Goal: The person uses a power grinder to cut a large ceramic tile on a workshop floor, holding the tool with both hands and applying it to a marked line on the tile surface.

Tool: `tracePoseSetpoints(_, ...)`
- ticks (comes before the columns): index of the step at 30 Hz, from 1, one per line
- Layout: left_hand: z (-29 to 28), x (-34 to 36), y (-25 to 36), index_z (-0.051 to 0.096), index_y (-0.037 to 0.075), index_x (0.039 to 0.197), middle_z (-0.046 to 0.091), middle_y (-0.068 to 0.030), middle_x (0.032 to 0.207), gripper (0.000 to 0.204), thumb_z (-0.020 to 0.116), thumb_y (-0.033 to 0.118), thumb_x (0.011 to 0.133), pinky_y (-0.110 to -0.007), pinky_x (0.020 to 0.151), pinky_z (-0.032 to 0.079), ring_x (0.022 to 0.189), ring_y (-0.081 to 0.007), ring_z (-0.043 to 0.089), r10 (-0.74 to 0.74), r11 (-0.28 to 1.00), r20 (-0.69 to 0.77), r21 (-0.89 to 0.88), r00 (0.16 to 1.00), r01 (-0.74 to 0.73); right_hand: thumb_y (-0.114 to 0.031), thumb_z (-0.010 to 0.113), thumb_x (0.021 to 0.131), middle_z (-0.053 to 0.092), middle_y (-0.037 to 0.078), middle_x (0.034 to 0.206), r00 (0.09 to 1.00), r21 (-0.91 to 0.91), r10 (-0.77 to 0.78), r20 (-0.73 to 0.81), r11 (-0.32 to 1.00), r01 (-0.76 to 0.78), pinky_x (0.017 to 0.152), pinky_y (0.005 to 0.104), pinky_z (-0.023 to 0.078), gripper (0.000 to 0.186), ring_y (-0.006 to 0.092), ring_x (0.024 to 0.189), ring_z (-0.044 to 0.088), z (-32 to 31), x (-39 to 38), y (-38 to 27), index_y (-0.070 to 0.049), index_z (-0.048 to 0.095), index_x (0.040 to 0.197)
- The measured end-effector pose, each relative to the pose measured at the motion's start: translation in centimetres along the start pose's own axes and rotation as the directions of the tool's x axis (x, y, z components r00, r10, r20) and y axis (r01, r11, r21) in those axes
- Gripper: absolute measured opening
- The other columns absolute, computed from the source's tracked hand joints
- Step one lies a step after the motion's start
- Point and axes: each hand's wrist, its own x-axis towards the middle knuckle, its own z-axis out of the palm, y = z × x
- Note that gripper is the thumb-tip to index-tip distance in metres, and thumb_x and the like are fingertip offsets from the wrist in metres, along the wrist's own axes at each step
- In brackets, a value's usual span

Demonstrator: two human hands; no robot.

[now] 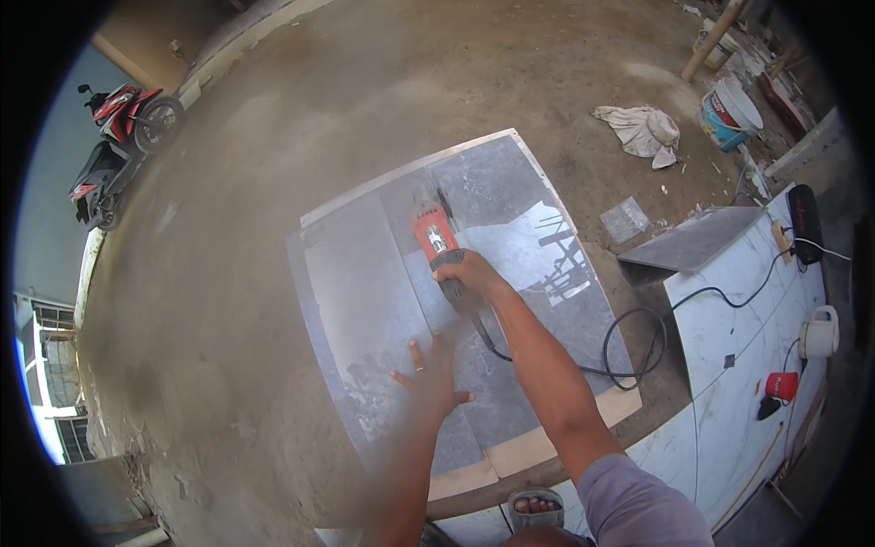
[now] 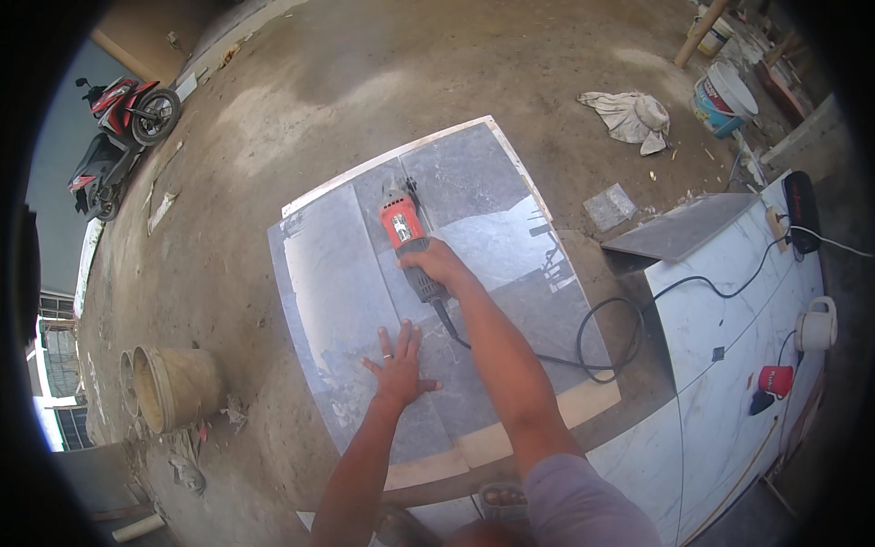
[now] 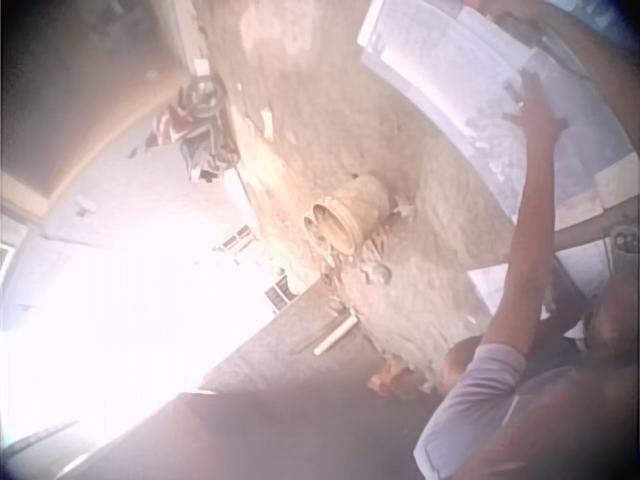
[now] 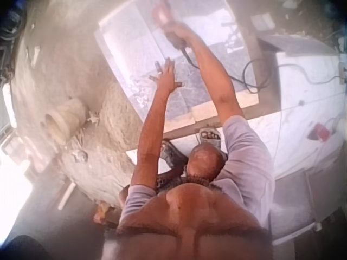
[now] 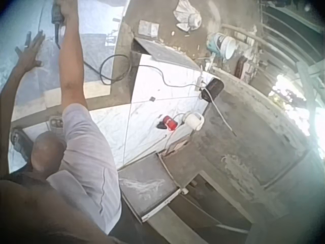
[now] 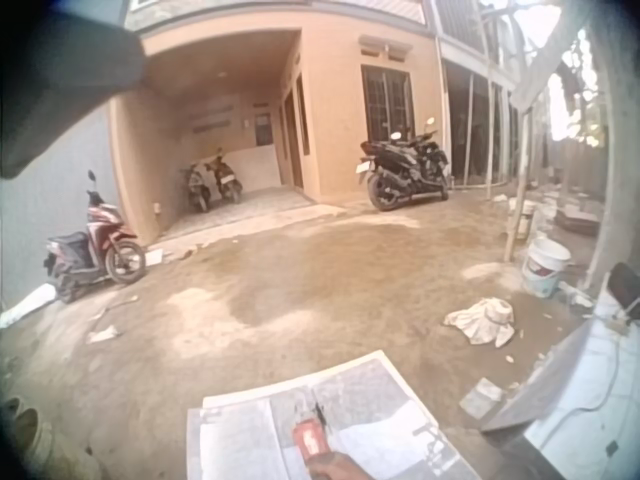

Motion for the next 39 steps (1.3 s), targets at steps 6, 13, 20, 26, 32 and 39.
tracePoseSetpoints(6,0.1,-0.1,-0.3,0.016,0.017,0.162,0.001,-0.0035,0.170,0.122,0.088,0.050,0.069,-0.090,0.100,0.013,0.152,-0.0492,-0.004,-0.007,1.000,-0.009,-0.005,1.000,0.007,-0.020,0.078,0.076,0.066,0.003,0.085,0.999,-0.029,-0.029,-0.025,0.999,0.029,0.071,0.0317,0.051,0.029,0.0148,0.075,0.062,0.6,-1.9,-0.1,-0.006,0.068,0.098)
tracePoseSetpoints(13,0.1,0.1,-0.1,0.015,0.018,0.162,0.001,-0.0031,0.170,0.122,0.087,0.051,0.069,-0.090,0.100,0.013,0.152,-0.0492,-0.006,0.000,1.000,-0.001,-0.009,1.000,0.000,-0.020,0.077,0.074,0.068,0.007,0.081,0.999,0.002,-0.052,-0.006,0.999,0.052,0.064,0.0333,0.050,0.034,0.0177,0.070,0.065,0.2,-0.6,-0.1,-0.001,0.068,0.100)
tracePoseSetpoints(20,0.5,0.1,-0.2,0.018,0.017,0.161,0.001,-0.0027,0.170,0.121,0.087,0.051,0.068,-0.091,0.099,0.013,0.152,-0.0495,-0.006,0.007,1.000,-0.023,-0.003,1.000,-0.007,-0.021,0.078,0.075,0.067,0.007,0.080,0.996,0.075,0.083,0.029,0.994,-0.085,0.061,0.0339,0.050,0.032,0.0175,0.067,0.064,0.1,0.1,-1.2,-0.001,0.068,0.099)
tracePoseSetpoints(26,0.6,0.1,-0.4,0.019,0.017,0.161,0.001,-0.0029,0.170,0.121,0.088,0.051,0.068,-0.091,0.098,0.013,0.152,-0.0497,-0.005,0.009,1.000,-0.028,-0.008,1.000,-0.009,-0.021,0.078,0.074,0.068,0.008,0.084,1.000,-0.011,-0.016,-0.022,1.000,0.016,0.065,0.0341,0.051,0.037,0.0183,0.071,0.065,0.3,-1.0,-0.1,-0.001,0.068,0.103)
tracePoseSetpoints(32,0.4,0.0,-0.5,0.019,0.016,0.161,0.002,-0.0032,0.170,0.121,0.088,0.050,0.068,-0.091,0.099,0.014,0.152,-0.0493,-0.005,-0.002,1.000,-0.030,-0.012,1.000,0.001,-0.020,0.077,0.075,0.067,0.006,0.090,0.999,-0.084,-0.009,-0.038,0.996,0.006,0.072,0.0328,0.051,0.034,0.0164,0.079,0.063,0.9,-2.6,-0.3,-0.003,0.067,0.103)
tracePoseSetpoints(39,0.3,0.0,-0.1,0.018,0.016,0.161,0.002,-0.0034,0.170,0.121,0.089,0.049,0.068,-0.091,0.099,0.013,0.152,-0.0490,-0.005,0.004,1.000,-0.021,-0.018,1.000,-0.005,-0.020,0.077,0.073,0.067,0.007,0.079,0.999,0.030,-0.042,-0.013,0.999,0.042,0.061,0.0331,0.049,0.032,0.0175,0.066,0.064,0.3,-0.6,0.3,-0.001,0.068,0.097)
